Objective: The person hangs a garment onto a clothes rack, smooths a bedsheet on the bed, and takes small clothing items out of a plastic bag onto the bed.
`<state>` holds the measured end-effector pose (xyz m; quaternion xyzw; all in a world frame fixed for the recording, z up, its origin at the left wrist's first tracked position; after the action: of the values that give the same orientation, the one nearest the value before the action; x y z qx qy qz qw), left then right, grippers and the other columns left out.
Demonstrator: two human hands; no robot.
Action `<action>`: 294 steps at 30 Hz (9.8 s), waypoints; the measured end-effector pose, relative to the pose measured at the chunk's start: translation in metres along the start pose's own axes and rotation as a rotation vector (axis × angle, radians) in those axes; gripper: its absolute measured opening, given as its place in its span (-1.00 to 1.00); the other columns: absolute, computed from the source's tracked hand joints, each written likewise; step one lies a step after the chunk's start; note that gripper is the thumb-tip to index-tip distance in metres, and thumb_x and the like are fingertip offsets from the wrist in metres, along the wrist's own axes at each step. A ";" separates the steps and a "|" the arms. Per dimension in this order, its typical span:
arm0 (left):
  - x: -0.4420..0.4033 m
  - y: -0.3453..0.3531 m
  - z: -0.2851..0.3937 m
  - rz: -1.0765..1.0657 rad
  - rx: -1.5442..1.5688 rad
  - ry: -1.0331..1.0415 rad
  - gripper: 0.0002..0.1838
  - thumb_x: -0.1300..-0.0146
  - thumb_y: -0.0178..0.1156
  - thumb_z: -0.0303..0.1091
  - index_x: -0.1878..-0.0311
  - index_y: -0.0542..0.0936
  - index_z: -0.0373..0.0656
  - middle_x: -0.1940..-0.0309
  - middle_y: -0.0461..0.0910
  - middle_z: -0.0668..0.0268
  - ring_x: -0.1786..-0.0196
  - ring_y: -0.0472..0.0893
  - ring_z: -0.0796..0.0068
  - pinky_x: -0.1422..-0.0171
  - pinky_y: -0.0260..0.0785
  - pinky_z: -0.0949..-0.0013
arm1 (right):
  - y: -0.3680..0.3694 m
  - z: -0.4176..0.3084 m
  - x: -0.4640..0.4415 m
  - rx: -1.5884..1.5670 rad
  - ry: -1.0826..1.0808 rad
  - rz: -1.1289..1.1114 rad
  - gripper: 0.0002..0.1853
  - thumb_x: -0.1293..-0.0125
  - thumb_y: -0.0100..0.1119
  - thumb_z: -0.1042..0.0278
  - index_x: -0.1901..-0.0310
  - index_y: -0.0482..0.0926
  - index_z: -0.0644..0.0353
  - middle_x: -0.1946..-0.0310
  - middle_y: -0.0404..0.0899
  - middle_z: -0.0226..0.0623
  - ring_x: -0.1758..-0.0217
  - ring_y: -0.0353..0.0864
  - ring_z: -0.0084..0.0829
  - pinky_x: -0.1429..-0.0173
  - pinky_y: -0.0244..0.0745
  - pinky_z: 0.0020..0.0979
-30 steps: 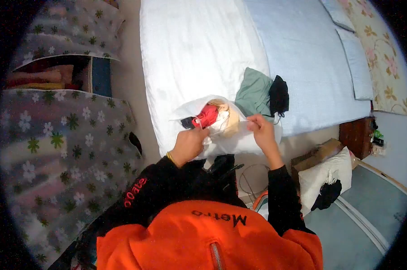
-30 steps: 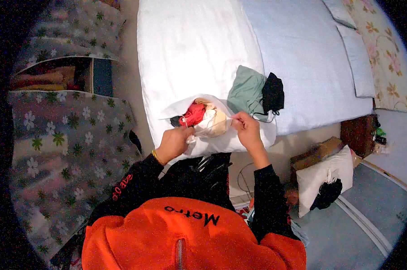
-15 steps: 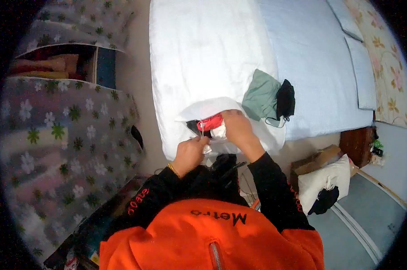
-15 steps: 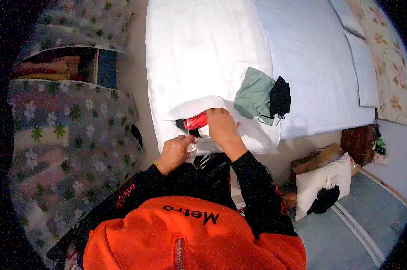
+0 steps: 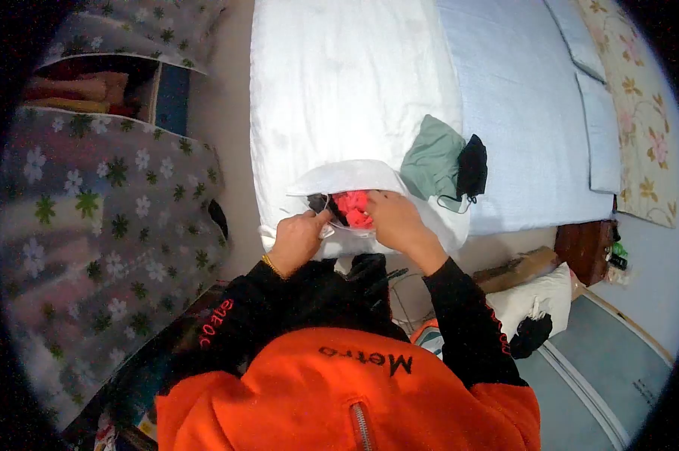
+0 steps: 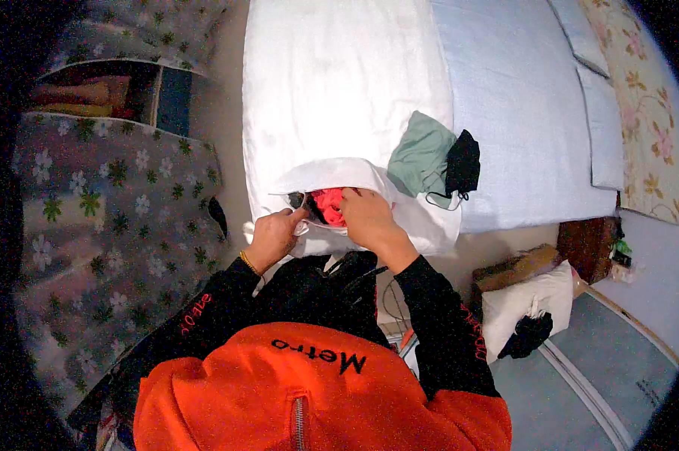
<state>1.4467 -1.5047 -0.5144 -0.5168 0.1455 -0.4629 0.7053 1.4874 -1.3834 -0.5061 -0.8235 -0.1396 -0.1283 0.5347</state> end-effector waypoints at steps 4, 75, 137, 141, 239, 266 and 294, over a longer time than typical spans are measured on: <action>0.000 -0.023 -0.007 0.076 0.388 -0.201 -0.59 -0.12 0.27 -0.27 -0.08 0.49 0.05 0.27 0.63 0.13 0.23 0.63 0.09 0.16 0.46 0.19 | 0.005 -0.012 0.016 0.005 -0.097 0.062 -0.74 -0.05 0.18 0.41 0.16 0.60 0.18 -0.12 0.40 -0.24 -0.10 0.41 -0.12 -0.12 0.38 -0.19; -0.003 -0.015 0.030 0.226 0.042 0.348 -0.59 0.02 0.07 -0.56 0.08 0.63 0.03 0.21 0.56 0.31 -0.06 0.46 0.29 -0.33 0.15 0.13 | -0.035 -0.013 -0.017 -0.104 0.083 0.372 -0.73 -0.11 0.21 0.30 0.17 0.52 0.24 0.19 0.52 -0.10 0.25 0.60 -0.09 0.21 0.51 -0.16; 0.020 0.000 0.065 0.173 0.137 0.345 -0.70 0.07 0.12 -0.51 0.20 0.62 -0.06 0.30 0.56 0.36 0.06 0.48 0.33 -0.37 0.12 0.08 | -0.071 0.095 0.063 -1.463 0.377 0.885 -0.68 -0.23 0.12 0.50 -0.03 0.47 0.34 0.21 0.60 -0.16 0.22 0.60 -0.39 0.11 0.53 -0.37; 0.019 0.000 0.066 0.171 0.133 0.343 -0.69 0.09 0.13 -0.53 0.20 0.62 -0.06 0.31 0.55 0.35 0.08 0.50 0.35 -0.38 0.11 0.05 | -0.048 0.045 0.044 -0.298 0.105 0.214 -0.60 -0.11 0.19 0.36 -0.02 0.50 0.25 0.09 0.54 0.01 0.09 0.59 -0.12 0.01 0.45 -0.19; -0.104 0.019 0.013 -0.056 0.446 0.083 -0.70 -0.05 0.15 -0.48 0.08 0.61 -0.19 0.15 0.57 0.01 0.12 0.55 0.01 0.02 0.40 0.18 | -0.034 0.044 0.073 -0.368 0.262 0.368 -0.59 -0.06 0.10 0.59 -0.01 0.46 0.14 0.13 0.43 -0.12 0.12 0.50 0.01 0.07 0.44 -0.16; 0.039 0.045 -0.054 0.122 2.622 -0.716 -0.52 -0.37 -0.23 -0.18 -0.25 0.32 -0.22 -0.22 0.38 0.08 -0.23 0.41 0.08 -0.26 0.28 -0.03 | -0.024 0.044 0.077 -0.411 0.215 0.357 -0.62 -0.08 0.10 0.56 0.00 0.45 0.18 0.11 0.43 -0.14 0.10 0.49 0.01 0.07 0.42 -0.17; -0.049 -0.108 -0.119 0.475 0.581 -0.322 -0.69 -0.32 0.09 -0.30 -0.08 0.48 -0.20 -0.01 0.55 0.18 -0.03 0.53 0.32 -0.12 0.36 0.25 | -0.022 0.047 0.097 -0.489 0.242 0.387 -0.61 -0.07 0.10 0.59 0.00 0.45 0.17 0.07 0.41 -0.14 0.08 0.49 0.01 0.05 0.44 -0.17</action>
<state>1.2852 -1.5404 -0.4844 -0.3142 0.0117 -0.2221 0.9230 1.5718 -1.3230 -0.4709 -0.9174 0.1188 -0.1511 0.3484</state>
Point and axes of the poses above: each hand's wrist, its own x-axis away from the middle knuckle, its own y-axis out of the palm, z = x × y, the point moved 10 cm from there along -x, towards the middle knuckle
